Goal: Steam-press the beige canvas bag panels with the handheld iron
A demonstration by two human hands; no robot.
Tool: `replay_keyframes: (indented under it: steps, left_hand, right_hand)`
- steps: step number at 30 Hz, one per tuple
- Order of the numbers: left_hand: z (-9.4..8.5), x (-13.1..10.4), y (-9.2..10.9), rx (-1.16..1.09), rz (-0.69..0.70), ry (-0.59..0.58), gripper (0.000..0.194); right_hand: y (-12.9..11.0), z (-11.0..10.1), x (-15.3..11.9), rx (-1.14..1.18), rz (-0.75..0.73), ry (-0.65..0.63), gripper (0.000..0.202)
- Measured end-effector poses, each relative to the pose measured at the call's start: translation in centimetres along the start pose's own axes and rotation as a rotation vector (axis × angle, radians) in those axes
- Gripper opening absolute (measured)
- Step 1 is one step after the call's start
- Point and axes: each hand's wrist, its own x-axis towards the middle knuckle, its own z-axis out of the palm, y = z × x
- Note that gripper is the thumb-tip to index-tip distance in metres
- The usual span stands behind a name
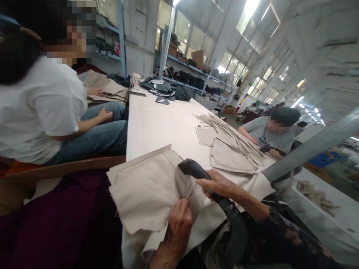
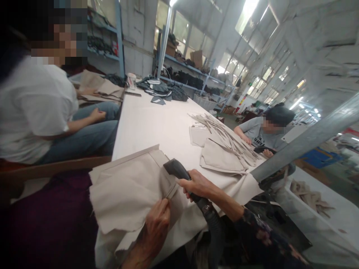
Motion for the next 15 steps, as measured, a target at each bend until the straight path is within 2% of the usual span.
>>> replay_keyframes:
  steps: [5,11,13,15]
  left_hand:
    - [0.2,-0.3,-0.3,-0.056,-0.038,-0.118,0.029]
    - [2.1,-0.4,-0.8,-0.001,0.058,0.104,0.034]
    - [2.3,-0.3,-0.8,0.032,0.049,0.172,0.036]
    - [2.1,-0.3,-0.8,0.036,0.043,0.165,0.038]
  right_hand:
    - [-1.9,0.4,3.8,0.069,-0.03,-0.035,0.027]
    - [-3.3,1.4,10.0,0.087,-0.065,-0.084,0.025]
    - [-3.7,1.6,12.0,0.094,-0.067,-0.105,0.024]
    - [-4.0,1.5,13.5,0.105,-0.066,-0.106,0.024]
